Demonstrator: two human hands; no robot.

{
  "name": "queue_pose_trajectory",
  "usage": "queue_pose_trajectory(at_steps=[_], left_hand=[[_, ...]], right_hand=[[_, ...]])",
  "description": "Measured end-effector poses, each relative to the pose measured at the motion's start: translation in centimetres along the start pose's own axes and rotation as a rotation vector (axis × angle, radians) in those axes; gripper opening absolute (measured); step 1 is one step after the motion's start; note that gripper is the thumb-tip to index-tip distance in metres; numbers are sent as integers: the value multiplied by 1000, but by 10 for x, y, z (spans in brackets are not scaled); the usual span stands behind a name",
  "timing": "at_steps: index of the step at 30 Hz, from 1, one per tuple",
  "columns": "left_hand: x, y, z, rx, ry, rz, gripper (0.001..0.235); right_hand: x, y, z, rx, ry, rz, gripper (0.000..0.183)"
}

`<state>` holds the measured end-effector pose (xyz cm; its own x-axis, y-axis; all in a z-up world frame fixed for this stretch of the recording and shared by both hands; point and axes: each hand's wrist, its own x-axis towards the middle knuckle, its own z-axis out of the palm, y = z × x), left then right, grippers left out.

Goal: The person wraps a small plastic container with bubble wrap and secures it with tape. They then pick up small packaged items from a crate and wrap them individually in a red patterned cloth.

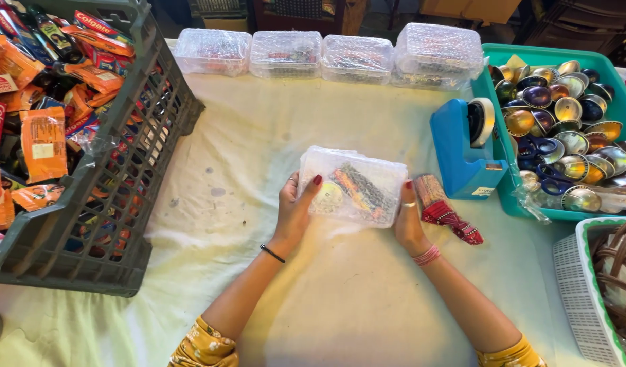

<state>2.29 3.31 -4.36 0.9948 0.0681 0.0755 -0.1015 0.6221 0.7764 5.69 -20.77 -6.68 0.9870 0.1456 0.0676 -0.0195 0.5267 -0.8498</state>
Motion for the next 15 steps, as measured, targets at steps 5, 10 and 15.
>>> queue_pose_trajectory(at_steps=[5, 10, 15], left_hand=[[5, 9, -8, 88, 20, -86, 51], [7, 36, 4, 118, -89, -69, 60], [6, 23, 1, 59, -56, -118, 57]], right_hand=[[-2, -10, 15, -351, -52, -85, 53], [7, -5, -3, -253, -77, 51, 53], [5, -10, 11, -303, -80, -34, 70]])
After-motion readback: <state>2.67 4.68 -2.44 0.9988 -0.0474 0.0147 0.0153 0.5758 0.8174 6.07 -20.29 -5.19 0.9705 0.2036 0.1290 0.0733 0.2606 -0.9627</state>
